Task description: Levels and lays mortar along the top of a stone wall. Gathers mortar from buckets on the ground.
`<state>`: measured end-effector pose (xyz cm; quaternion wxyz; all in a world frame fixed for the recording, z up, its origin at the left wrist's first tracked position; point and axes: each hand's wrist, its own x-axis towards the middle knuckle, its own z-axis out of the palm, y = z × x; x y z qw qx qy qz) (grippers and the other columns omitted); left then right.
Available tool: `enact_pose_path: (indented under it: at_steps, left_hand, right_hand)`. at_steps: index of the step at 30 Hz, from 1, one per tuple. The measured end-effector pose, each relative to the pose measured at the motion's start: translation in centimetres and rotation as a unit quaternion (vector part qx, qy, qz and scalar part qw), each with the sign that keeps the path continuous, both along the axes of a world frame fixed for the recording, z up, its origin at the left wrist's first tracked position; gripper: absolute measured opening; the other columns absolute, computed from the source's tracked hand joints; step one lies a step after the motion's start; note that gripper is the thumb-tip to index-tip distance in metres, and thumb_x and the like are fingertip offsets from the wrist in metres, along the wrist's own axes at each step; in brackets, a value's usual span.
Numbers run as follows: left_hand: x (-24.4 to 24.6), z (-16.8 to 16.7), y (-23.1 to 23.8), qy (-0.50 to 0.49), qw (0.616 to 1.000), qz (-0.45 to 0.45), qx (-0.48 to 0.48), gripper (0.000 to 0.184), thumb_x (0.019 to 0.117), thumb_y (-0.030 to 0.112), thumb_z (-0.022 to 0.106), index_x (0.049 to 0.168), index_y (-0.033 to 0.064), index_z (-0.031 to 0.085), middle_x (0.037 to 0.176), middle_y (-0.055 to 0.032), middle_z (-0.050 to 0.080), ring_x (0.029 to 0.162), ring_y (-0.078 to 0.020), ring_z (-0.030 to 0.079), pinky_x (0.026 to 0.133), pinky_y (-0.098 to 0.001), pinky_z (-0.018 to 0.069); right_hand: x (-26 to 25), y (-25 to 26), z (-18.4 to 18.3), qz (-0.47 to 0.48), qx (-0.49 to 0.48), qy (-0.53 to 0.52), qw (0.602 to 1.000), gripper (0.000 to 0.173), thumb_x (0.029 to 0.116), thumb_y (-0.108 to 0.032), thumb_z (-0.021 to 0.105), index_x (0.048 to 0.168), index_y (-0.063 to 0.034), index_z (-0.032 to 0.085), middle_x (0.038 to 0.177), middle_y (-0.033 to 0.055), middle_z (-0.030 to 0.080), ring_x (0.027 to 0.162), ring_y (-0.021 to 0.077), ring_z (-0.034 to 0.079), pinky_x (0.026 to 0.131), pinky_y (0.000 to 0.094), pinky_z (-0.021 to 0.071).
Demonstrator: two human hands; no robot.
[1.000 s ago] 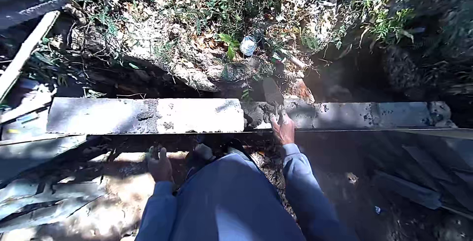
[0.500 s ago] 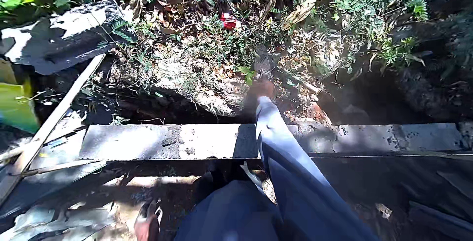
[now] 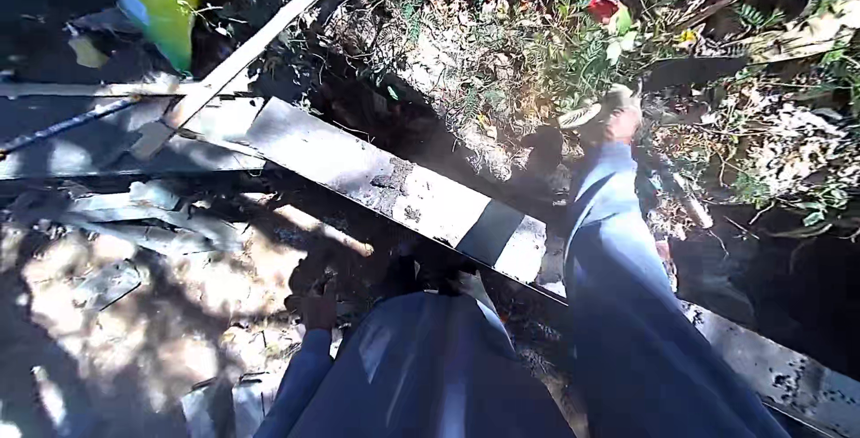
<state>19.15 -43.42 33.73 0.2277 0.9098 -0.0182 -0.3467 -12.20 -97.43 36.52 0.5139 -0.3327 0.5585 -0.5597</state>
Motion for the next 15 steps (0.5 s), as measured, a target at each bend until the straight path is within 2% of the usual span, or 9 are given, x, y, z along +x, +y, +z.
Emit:
enact_pose_path:
  at_steps: [1,2,4,6,8,10,11,12,15]
  left_hand:
    - [-0.1,-0.1,-0.2,0.009,1.000,-0.013,-0.004,0.036,0.1068,0.023,0.055,0.132,-0.0017,0.063,0.123,-0.0248,0.067,0.114,-0.0376,0.065,0.103,-0.0561,0.0480]
    - [-0.1,-0.3,-0.3,0.017,0.999,-0.027,-0.007,0.037,0.1068,0.023,0.055,0.132,-0.0018,0.062,0.123,-0.0245,0.067,0.114,-0.0370,0.065,0.103,-0.0554,0.0480]
    - [0.3,-0.9,-0.5,0.027,0.998,-0.054,0.005,0.038,0.1073,0.025,0.054,0.133,-0.0014,0.062,0.125,-0.0239,0.067,0.118,-0.0364,0.065,0.106,-0.0546,0.0473]
    - [0.6,-1.4,-0.4,0.045,0.998,-0.039,0.014,0.039,0.1077,0.023,0.053,0.137,-0.0026,0.059,0.130,-0.0245,0.065,0.123,-0.0354,0.062,0.109,-0.0517,0.0456]
    - [1.1,-2.5,-0.4,0.072,0.997,0.022,-0.007,0.041,0.1085,0.022,0.051,0.140,-0.0056,0.054,0.132,-0.0270,0.062,0.121,-0.0354,0.062,0.107,-0.0495,0.0478]
    - [1.6,-3.8,-0.9,0.095,0.993,0.057,-0.028,0.043,0.1094,0.024,0.050,0.142,-0.0043,0.052,0.133,-0.0280,0.061,0.118,-0.0375,0.063,0.102,-0.0520,0.0507]
    - [2.0,-4.0,-1.4,0.098,0.994,0.040,-0.017,0.043,0.1093,0.026,0.050,0.142,-0.0020,0.054,0.135,-0.0270,0.061,0.120,-0.0382,0.063,0.102,-0.0540,0.0505]
    - [2.5,-4.0,-2.1,0.102,0.995,0.005,0.002,0.044,0.1093,0.029,0.049,0.142,0.0000,0.055,0.137,-0.0258,0.059,0.125,-0.0382,0.060,0.105,-0.0554,0.0483]
    - [4.2,-4.5,-3.8,0.118,0.990,-0.080,0.009,0.042,0.1092,0.031,0.049,0.138,0.0013,0.058,0.135,-0.0243,0.061,0.124,-0.0368,0.061,0.105,-0.0560,0.0477]
  right_hand:
    - [0.2,1.5,-0.6,0.020,0.046,0.117,0.992,0.031,0.1073,-0.018,0.050,0.132,0.0015,0.052,0.106,0.0126,0.063,0.089,0.0168,0.066,0.081,0.0340,0.0578]
    - [0.3,2.9,-0.1,0.051,0.085,0.236,0.967,0.040,0.1073,-0.022,0.053,0.138,0.0039,0.054,0.122,0.0181,0.065,0.106,0.0196,0.066,0.093,0.0354,0.0548]
    - [0.6,5.3,2.0,0.084,0.085,0.404,0.907,0.050,0.1064,-0.030,0.055,0.141,0.0060,0.054,0.143,0.0254,0.056,0.135,0.0297,0.054,0.115,0.0422,0.0411]
    - [1.4,8.1,4.9,0.091,0.027,0.531,0.842,0.058,0.1074,-0.037,0.049,0.142,0.0090,0.051,0.149,0.0310,0.048,0.144,0.0392,0.045,0.121,0.0471,0.0325]
    - [2.9,11.6,6.9,0.100,-0.031,0.588,0.802,0.059,0.1089,-0.044,0.042,0.141,0.0049,0.054,0.141,0.0308,0.056,0.136,0.0425,0.052,0.116,0.0539,0.0382]
    - [5.0,15.4,8.1,0.183,-0.067,0.603,0.773,0.054,0.1104,-0.043,0.039,0.129,0.0024,0.060,0.110,0.0312,0.068,0.105,0.0489,0.067,0.090,0.0672,0.0505]
    - [6.5,17.2,8.2,0.259,-0.063,0.603,0.752,0.051,0.1102,-0.044,0.038,0.124,-0.0009,0.062,0.098,0.0273,0.069,0.093,0.0473,0.070,0.078,0.0683,0.0530]
    - [8.5,18.8,8.1,0.341,-0.042,0.597,0.725,0.049,0.1100,-0.044,0.039,0.119,-0.0035,0.064,0.094,0.0237,0.070,0.090,0.0447,0.070,0.076,0.0665,0.0538]
    - [15.9,22.1,6.7,0.576,0.021,0.571,0.584,0.044,0.1097,-0.040,0.040,0.124,-0.0065,0.064,0.111,0.0206,0.071,0.108,0.0399,0.069,0.091,0.0617,0.0537]
